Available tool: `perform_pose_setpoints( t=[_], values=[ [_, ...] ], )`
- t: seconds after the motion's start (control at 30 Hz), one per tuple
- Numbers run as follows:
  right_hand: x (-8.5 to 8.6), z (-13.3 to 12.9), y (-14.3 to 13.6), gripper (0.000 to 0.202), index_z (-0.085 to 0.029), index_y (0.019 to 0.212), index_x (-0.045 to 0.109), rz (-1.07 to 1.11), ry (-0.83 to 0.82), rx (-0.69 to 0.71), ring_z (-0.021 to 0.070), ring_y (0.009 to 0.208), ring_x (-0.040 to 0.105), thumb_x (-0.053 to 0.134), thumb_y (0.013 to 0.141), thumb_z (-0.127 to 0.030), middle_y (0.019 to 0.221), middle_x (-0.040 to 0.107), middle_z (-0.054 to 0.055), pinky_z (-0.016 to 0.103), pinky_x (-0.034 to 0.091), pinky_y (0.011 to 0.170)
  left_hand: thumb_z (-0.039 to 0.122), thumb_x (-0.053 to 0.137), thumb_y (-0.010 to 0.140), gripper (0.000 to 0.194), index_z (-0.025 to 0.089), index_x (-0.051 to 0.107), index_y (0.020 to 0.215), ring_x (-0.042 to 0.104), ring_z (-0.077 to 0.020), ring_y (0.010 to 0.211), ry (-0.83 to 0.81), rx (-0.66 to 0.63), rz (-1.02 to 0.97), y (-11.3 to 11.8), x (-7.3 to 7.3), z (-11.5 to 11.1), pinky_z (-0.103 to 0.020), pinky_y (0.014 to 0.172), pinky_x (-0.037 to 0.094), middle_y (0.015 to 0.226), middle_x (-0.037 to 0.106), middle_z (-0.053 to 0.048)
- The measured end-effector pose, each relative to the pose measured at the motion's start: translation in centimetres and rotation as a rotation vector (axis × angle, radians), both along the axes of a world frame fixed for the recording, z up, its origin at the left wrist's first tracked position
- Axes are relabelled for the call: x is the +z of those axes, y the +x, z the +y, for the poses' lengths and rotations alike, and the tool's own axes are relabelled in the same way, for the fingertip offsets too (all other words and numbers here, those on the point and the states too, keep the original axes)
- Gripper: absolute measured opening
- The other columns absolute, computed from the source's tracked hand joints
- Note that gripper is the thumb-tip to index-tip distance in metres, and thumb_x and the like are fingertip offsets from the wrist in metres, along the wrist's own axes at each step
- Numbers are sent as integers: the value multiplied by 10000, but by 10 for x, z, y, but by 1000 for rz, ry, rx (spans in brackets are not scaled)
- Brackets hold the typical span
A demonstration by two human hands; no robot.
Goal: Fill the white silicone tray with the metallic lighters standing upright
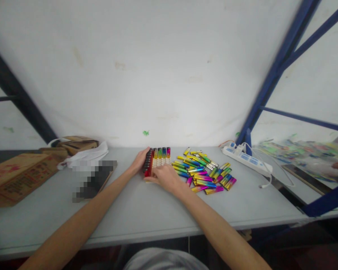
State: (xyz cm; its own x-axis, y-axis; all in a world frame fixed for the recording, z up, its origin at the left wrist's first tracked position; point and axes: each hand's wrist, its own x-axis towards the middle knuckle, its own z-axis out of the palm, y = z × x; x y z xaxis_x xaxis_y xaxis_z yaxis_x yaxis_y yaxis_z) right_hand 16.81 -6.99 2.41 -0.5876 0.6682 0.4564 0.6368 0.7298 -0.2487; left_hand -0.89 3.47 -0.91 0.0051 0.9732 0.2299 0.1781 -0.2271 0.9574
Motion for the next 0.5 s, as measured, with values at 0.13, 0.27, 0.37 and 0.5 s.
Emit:
perform_pose_setpoints(
  t=[0.13, 0.27, 0.37, 0.5],
  values=[
    [7, 5, 25, 436, -172, 770, 677, 62, 14, -90, 141, 622, 584, 471, 1002, -479, 675, 672, 33, 249, 362, 630, 702, 467, 825, 610, 150, 723, 869, 644, -264, 949, 5, 4, 23, -1, 2, -1, -342, 922, 458, 952, 763, -77],
    [13, 30, 73, 311, -165, 899, 682, 90, 45, -321, 157, 705, 610, 451, 1017, -338, 789, 696, 53, 252, 403, 703, 684, 467, 838, 582, 161, 719, 881, 640, -265, 976, 25, -25, 36, -2, 2, -2, -347, 944, 448, 1008, 758, -75],
    [16, 59, 108, 213, -152, 972, 698, -22, -1, -458, 184, 876, 639, 507, 973, -245, 948, 716, 98, 263, 425, 825, 671, 469, 845, 566, 160, 711, 884, 640, -262, 955, 27, -46, 33, -1, 1, -3, -345, 921, 455, 978, 756, -73],
    [24, 101, 130, 283, -140, 1081, 688, -126, -95, -700, 215, 976, 654, 447, 989, -255, 1026, 719, 139, 292, 433, 869, 656, 460, 860, 556, 160, 708, 901, 630, -261, 987, 28, -40, 25, -1, 2, -4, -344, 955, 435, 1001, 752, -69]
  ],
)
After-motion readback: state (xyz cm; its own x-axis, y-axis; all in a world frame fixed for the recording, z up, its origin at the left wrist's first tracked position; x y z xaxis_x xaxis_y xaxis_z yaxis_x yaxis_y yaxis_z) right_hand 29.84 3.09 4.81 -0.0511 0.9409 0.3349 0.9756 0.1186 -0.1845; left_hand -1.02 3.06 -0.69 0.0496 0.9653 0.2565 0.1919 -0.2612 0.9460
